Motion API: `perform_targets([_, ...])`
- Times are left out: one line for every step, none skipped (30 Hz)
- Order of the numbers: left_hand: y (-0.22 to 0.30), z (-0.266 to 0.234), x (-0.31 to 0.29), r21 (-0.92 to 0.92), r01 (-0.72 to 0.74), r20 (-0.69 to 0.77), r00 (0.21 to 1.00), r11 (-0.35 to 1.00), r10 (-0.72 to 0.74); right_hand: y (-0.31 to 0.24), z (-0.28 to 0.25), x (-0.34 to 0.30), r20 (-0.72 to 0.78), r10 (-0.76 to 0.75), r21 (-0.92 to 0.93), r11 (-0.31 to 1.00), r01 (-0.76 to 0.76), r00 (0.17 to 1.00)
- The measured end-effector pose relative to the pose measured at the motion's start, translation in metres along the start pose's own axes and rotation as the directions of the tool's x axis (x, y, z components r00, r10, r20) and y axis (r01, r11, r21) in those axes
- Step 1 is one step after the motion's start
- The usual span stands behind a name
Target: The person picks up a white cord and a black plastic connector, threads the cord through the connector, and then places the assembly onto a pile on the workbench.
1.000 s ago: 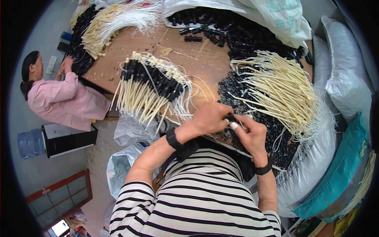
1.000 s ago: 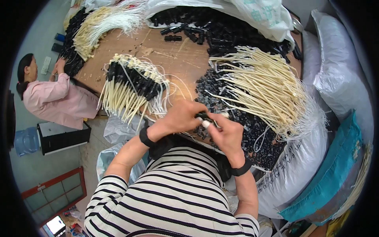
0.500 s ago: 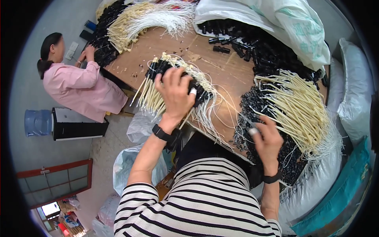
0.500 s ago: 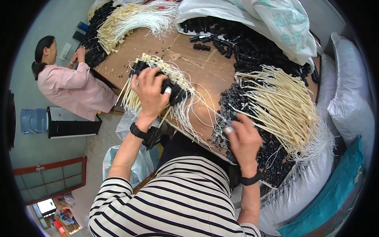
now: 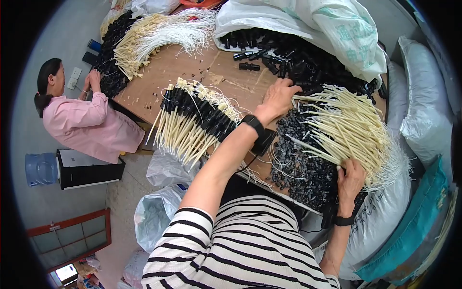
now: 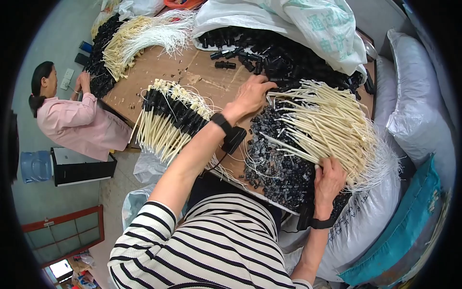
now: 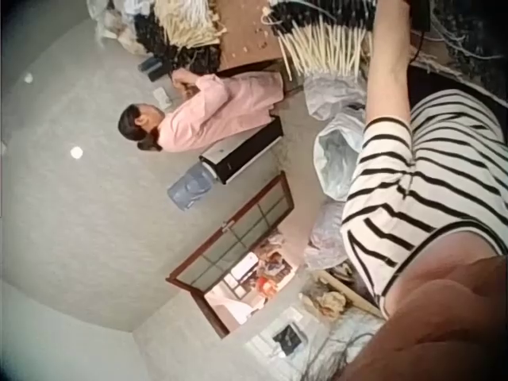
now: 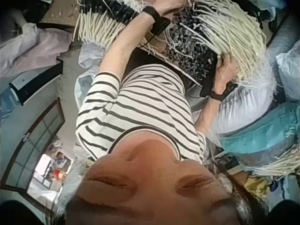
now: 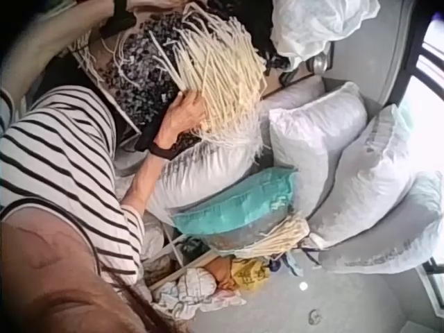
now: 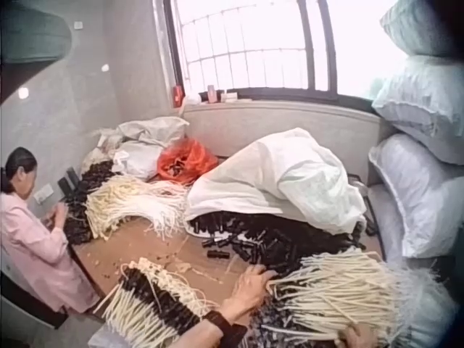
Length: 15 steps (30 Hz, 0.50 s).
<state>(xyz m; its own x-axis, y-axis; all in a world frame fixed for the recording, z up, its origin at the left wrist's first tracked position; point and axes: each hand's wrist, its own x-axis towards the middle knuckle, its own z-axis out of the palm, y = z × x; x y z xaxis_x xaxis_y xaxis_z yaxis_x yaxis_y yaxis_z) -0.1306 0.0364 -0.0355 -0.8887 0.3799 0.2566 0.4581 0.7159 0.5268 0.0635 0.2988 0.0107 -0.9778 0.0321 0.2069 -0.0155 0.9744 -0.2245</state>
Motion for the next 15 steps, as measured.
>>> perform_targets([0.002,0.000,-0.005,-0.030,0.016,-0.037,0.999,0.999,-0.017,0.001,0.001,0.001,0.000,0.012,-0.003,1.000,-0.012,1.000])
perform_targets([0.003,-0.002,-0.011,0.004,0.036,-0.011,0.999,0.999,-0.036,0.000,0.002,0.001,-0.038,-0.018,0.019,1.000,0.018,0.999])
perform_targets([0.002,-0.007,-0.018,0.040,0.056,0.014,0.998,0.998,-0.056,-0.002,0.003,0.003,-0.075,-0.047,0.039,0.998,0.050,0.996])
perform_targets([-0.002,-0.011,-0.031,0.037,0.056,0.022,0.998,0.998,-0.057,-0.003,0.002,0.008,-0.060,-0.047,0.047,0.998,0.049,0.997])
perform_targets([-0.008,-0.016,-0.043,0.049,0.037,0.043,0.998,0.998,-0.039,-0.003,0.002,0.014,-0.057,-0.036,0.045,0.998,0.039,0.998])
perform_targets([-0.013,-0.019,-0.052,0.060,0.016,0.064,0.998,0.998,-0.020,-0.002,0.002,0.018,-0.021,-0.032,0.062,0.997,0.033,0.999])
perform_targets([-0.013,-0.027,-0.057,0.055,0.013,0.068,0.998,0.998,-0.016,-0.003,0.002,0.024,0.013,-0.035,0.080,0.996,0.034,0.999])
perform_targets([-0.011,-0.035,-0.058,0.005,0.006,-0.002,1.000,1.000,-0.006,0.000,0.004,0.028,-0.022,-0.093,0.076,0.993,0.094,0.995])
perform_targets([-0.007,-0.038,-0.056,-0.046,-0.005,-0.072,0.997,0.999,0.002,-0.001,0.003,0.030,-0.021,-0.081,0.069,0.994,0.082,0.997])
perform_targets([-0.006,-0.037,-0.051,-0.043,-0.036,-0.155,0.987,0.998,0.029,-0.006,0.001,0.033,-0.079,-0.131,0.096,0.986,0.138,0.988])
perform_targets([-0.004,-0.035,-0.045,-0.047,-0.039,-0.155,0.987,0.998,0.031,-0.010,0.000,0.035,-0.139,-0.178,0.117,0.974,0.195,0.974])
perform_targets([-0.001,-0.032,-0.037,-0.026,-0.085,-0.161,0.984,0.996,0.080,-0.013,0.000,0.036,-0.175,-0.224,0.099,0.965,0.243,0.959])
perform_targets([0.000,-0.030,-0.029,-0.001,-0.130,-0.168,0.977,0.992,0.128,-0.018,-0.003,0.035,-0.176,-0.225,0.095,0.965,0.244,0.958])
perform_targets([-0.005,-0.021,-0.025,0.013,-0.198,-0.119,0.973,0.980,0.198,-0.026,-0.007,0.034,-0.150,-0.276,0.137,0.945,0.297,0.949])
perform_targets([-0.007,-0.018,-0.027,0.013,-0.199,-0.123,0.972,0.980,0.199,-0.033,-0.009,0.033,-0.126,-0.328,0.181,0.920,0.347,0.936])
